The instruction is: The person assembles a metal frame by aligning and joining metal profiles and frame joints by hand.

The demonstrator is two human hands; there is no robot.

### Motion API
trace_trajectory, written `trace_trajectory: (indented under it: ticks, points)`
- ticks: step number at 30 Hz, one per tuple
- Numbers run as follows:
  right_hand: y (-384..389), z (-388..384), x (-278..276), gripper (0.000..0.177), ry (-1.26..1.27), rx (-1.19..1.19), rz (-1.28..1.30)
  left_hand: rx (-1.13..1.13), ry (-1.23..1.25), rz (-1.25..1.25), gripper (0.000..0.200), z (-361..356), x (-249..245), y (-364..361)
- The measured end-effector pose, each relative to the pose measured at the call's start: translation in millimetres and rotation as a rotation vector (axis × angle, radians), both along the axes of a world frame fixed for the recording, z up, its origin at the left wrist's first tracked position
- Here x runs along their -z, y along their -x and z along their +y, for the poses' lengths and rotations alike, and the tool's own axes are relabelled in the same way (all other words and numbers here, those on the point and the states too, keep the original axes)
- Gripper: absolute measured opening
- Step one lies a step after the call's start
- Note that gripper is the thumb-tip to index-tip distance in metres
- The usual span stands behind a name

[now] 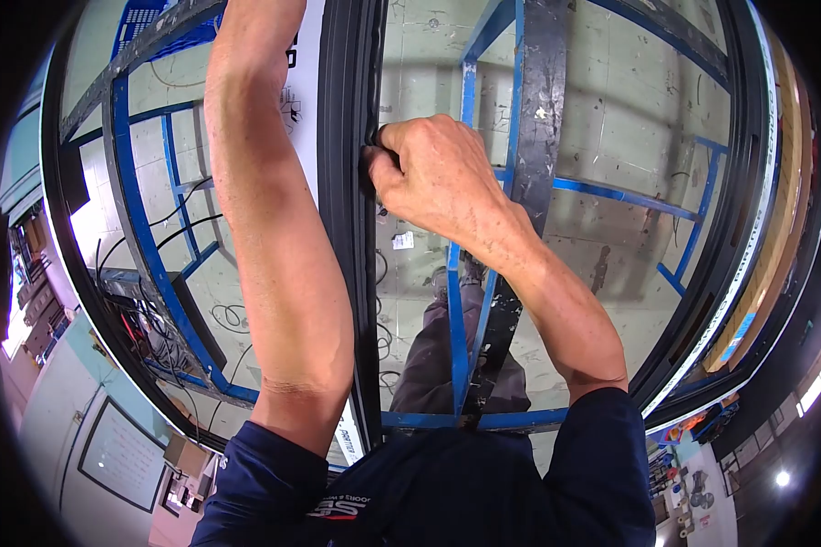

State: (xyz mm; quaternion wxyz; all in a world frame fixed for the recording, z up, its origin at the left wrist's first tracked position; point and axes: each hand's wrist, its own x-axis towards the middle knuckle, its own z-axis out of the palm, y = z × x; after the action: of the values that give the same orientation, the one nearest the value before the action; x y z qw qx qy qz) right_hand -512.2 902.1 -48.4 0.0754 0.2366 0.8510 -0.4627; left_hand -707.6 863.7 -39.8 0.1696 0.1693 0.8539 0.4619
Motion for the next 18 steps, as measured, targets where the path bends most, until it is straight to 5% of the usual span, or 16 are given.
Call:
trace_trajectory:
  ticks: [6,10,18]
  points:
    - [6,23,-3,0.032,0.056,-0.037,-0.059,0.005,0.068,0.011,0.055,0,8,10]
    - [59,84,-4,0.03,-0.261,0.174,0.255,-0.049,0.062,0.045,0.058,4,-6,-2]
    - [182,183,7,0.035,-0.515,0.085,0.112,-0.065,0.095,-0.044,0.057,2,-13,-6]
